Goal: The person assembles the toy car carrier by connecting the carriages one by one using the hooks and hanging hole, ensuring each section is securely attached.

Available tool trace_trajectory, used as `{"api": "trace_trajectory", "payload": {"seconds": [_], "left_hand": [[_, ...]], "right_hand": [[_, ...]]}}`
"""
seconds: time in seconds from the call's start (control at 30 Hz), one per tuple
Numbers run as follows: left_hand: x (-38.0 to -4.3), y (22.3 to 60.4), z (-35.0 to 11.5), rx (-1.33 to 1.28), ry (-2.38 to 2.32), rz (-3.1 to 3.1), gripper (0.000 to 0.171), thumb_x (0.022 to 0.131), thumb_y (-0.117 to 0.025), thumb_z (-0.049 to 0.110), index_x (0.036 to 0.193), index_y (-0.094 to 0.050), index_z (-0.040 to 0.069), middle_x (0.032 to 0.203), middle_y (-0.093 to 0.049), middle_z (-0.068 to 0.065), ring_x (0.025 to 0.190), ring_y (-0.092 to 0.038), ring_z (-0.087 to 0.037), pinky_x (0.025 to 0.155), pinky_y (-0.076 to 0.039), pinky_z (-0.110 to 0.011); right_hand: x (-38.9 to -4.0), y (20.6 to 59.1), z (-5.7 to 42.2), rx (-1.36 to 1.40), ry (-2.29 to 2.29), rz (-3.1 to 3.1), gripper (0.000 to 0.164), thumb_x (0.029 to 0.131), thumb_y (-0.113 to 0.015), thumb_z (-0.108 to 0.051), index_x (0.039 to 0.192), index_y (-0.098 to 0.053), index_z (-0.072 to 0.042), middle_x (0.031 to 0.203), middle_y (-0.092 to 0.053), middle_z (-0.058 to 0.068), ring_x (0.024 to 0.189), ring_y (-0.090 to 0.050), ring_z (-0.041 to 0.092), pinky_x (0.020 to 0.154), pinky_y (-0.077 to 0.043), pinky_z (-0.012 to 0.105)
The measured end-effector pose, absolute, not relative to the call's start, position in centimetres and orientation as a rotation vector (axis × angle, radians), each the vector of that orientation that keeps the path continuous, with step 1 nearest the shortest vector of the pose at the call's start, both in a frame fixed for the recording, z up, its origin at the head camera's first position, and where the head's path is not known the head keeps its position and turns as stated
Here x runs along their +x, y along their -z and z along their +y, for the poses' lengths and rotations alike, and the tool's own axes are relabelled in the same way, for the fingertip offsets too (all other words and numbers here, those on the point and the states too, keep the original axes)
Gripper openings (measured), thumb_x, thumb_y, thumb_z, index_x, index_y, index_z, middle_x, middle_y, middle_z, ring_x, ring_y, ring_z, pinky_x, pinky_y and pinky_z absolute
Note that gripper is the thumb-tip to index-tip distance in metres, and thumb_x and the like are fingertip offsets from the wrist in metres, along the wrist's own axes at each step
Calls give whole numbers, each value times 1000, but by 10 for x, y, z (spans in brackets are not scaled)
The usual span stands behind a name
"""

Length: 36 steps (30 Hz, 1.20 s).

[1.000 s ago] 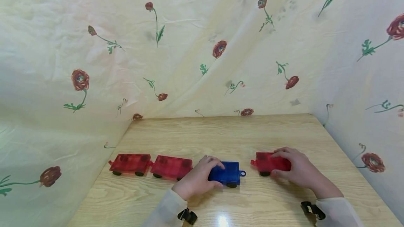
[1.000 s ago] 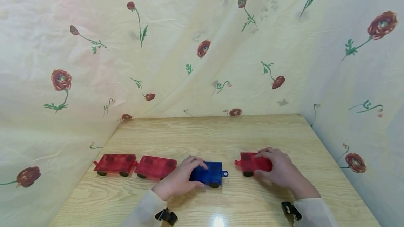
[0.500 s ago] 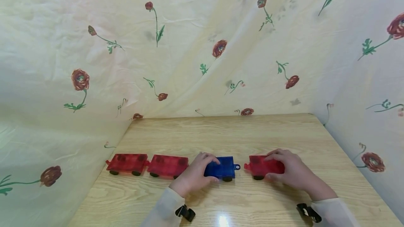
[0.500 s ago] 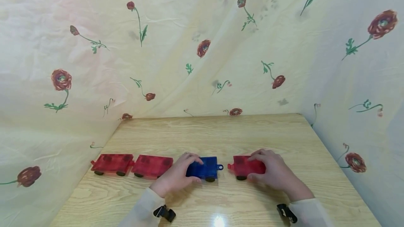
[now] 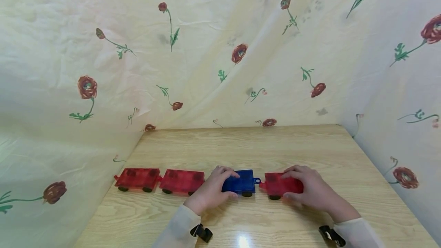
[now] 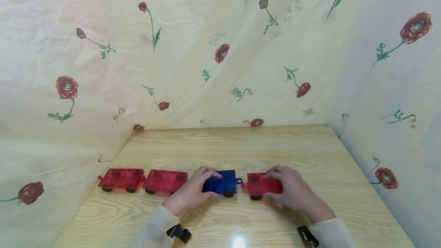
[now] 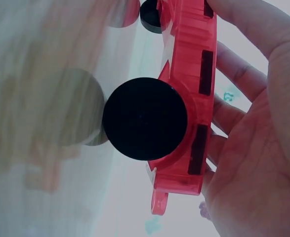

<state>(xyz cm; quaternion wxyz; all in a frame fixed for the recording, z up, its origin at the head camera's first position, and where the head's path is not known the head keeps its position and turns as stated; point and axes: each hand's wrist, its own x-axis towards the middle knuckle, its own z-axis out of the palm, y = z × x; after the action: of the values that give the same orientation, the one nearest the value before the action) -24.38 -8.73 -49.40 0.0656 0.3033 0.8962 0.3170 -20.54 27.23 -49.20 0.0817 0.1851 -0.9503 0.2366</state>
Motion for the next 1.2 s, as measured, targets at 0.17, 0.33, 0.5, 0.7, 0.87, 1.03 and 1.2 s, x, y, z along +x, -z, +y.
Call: {"api": "trace_trajectory", "payload": {"seconds": [0.17, 0.33, 0.5, 0.7, 0.87, 1.03, 1.2], "left_hand": [[-244, 495, -87, 922, -944, 2705, 54, 94, -78, 40, 143, -58, 35, 151, -44, 6, 156, -19, -46, 117, -33, -63], [-243, 495, -87, 917, -941, 2706, 54, 94, -78, 41, 143, -58, 36, 151, -44, 7, 156, -18, -47, 117, -31, -65], [-243, 495, -87, 934, -936, 2705, 54, 94, -78, 40, 144, -57, 35, 152, -44, 6, 155, -18, -47, 117, -31, -64], [-244, 497, -87, 946, -919, 2720, 54, 93, -79, 39, 143, -57, 38, 152, -44, 7, 155, -20, -48, 116, -33, -65], [-243, 497, -86, 931, -911, 2723, 55, 92, -80, 37, 142, -58, 42, 153, -45, 7, 155, -20, -49, 115, -33, -68], [-243, 495, -86, 930, -907, 2727, 55, 92, -81, 36, 141, -58, 42, 153, -46, 7, 154, -21, -49, 115, -33, -68], [-242, 495, -87, 934, -909, 2718, 56, 92, -82, 35, 142, -58, 41, 152, -46, 8, 155, -20, -48, 115, -34, -66]], "right_hand": [[-203, 490, 267, 564, -705, -2833, 47, 79, -92, -46, 119, -76, -29, 131, -64, -2, 122, -57, 34, 99, -43, 62], [-204, 489, 263, 558, -699, -2850, 47, 80, -91, -49, 120, -75, -30, 133, -64, -2, 125, -56, 35, 100, -43, 64], [-204, 491, 262, 541, -689, -2862, 47, 79, -91, -48, 120, -75, -30, 134, -64, -2, 126, -56, 34, 101, -42, 64], [-204, 493, 261, 560, -689, -2834, 48, 80, -91, -47, 120, -76, -28, 132, -64, 0, 125, -56, 34, 101, -42, 63], [-204, 494, 260, 560, -681, -2843, 49, 80, -91, -47, 122, -75, -28, 132, -64, -1, 126, -55, 32, 102, -41, 61], [-204, 492, 259, 555, -688, -2851, 48, 80, -92, -45, 122, -75, -28, 133, -63, -2, 126, -55, 30, 102, -42, 60], [-203, 491, 261, 537, -688, -2872, 47, 80, -92, -44, 122, -75, -29, 133, -63, -2, 125, -55, 30, 102, -42, 60]]}}
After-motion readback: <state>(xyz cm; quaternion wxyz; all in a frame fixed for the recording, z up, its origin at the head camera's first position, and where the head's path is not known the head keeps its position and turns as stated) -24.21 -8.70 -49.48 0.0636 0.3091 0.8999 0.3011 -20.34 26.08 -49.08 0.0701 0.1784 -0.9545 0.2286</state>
